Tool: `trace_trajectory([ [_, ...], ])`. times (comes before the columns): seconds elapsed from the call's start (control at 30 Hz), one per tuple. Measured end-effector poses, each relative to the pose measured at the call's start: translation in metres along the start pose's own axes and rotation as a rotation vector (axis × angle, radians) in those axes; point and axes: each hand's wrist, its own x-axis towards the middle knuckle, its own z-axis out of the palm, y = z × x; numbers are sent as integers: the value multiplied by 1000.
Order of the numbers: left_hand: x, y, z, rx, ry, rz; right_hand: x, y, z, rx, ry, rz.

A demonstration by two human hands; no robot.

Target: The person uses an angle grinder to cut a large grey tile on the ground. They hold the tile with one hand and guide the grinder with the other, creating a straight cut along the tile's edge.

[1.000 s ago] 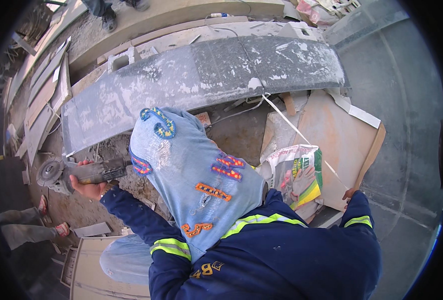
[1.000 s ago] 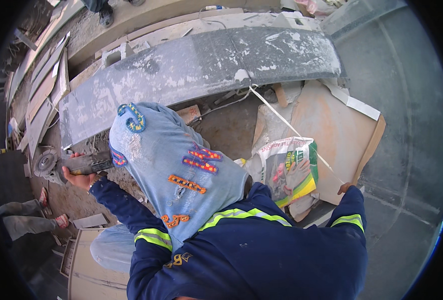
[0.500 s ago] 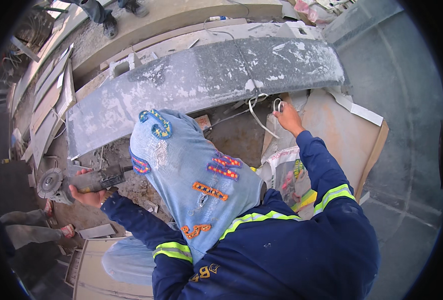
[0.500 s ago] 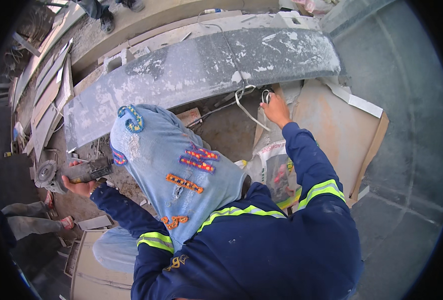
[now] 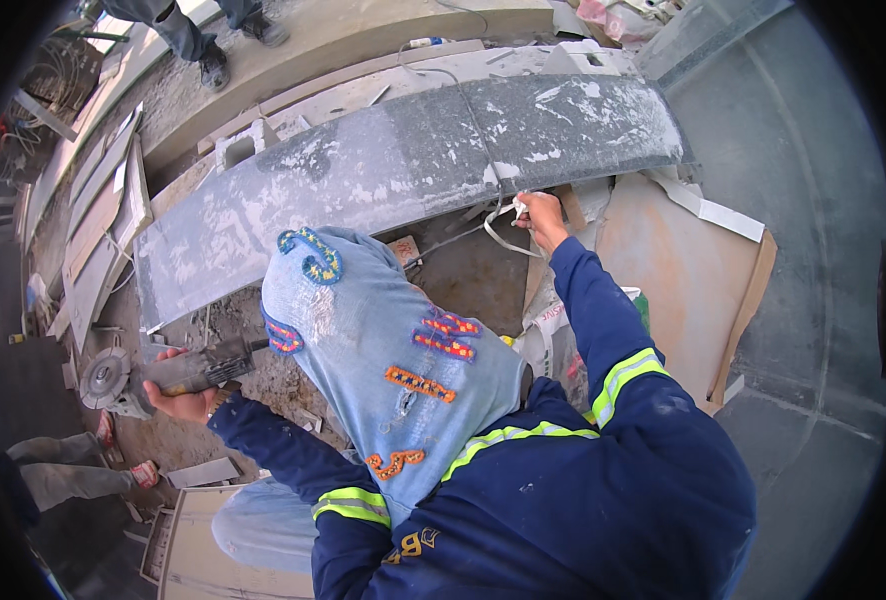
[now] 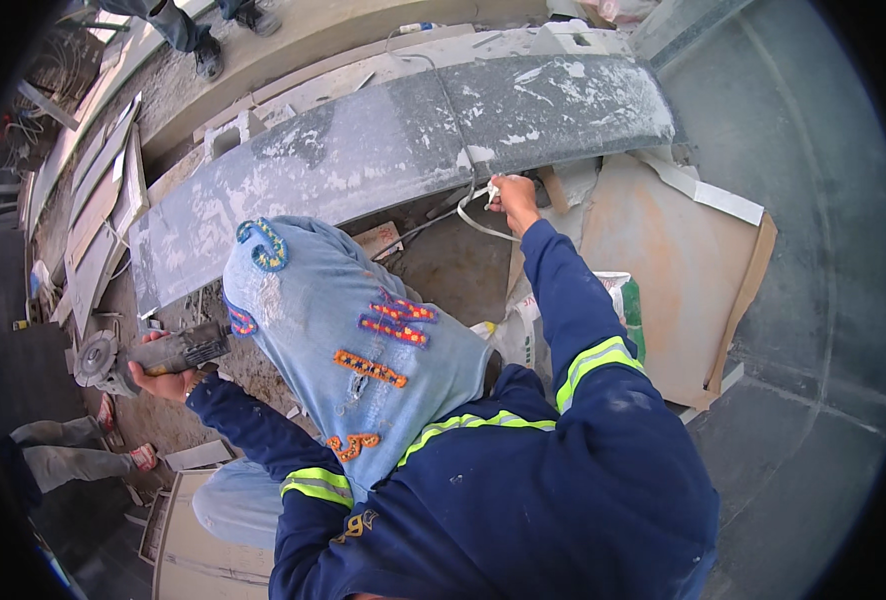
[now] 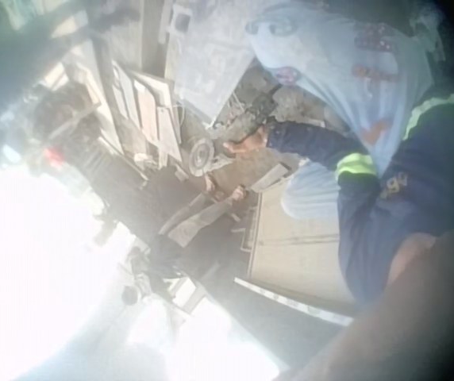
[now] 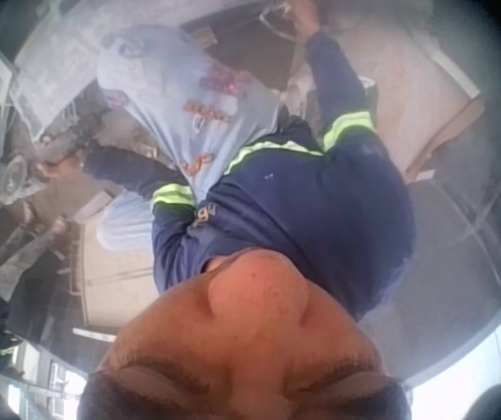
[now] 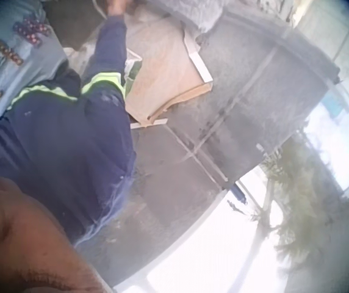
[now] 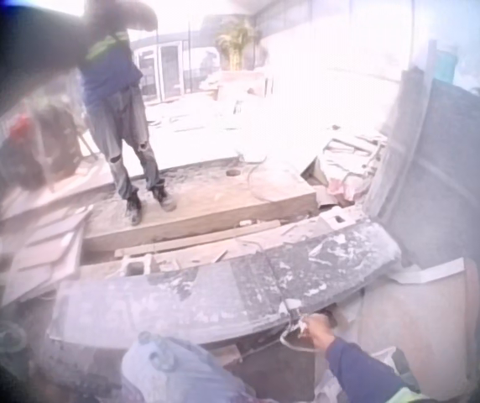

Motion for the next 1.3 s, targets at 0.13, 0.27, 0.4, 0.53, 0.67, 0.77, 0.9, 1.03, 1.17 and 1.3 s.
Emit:
trace_trajectory([
  [0.13, -2, 4, 8, 20, 28, 23, -27, 18, -58, -352, -55, 23],
  [0.27, 2, 8, -2, 45, 31, 17, -50, 85, -157, -1135, 31, 138],
  [0.4, 6, 10, -8, 33, 6, -23, -82, 161, -269, -1102, 54, 641],
  [0.53, -1, -20, 11, 3, 42, -67, -101, 144, -369, -1871, -255, 385],
  [0.67, 3, 15, 11, 53, -38, -19, -123, 89, -279, -1560, 281, 301],
  [0.77, -4, -5, 24, 47, -56, -45, -112, 63, -271, -1746, 173, 232],
  [0.9, -10, 3, 20, 16, -64, -30, -95, 17, -185, -1713, 67, 133],
  [1.03, -17, 11, 21, 3, 77, 5, -95, 31, -116, -1629, 97, -219],
  [1.17, -9, 30, 21, -7, 115, 93, -104, 28, -71, -1453, 97, -298],
  [1.3, -12, 48, -6, -89, 265, 262, -78, 61, -101, -1622, -70, -409],
])
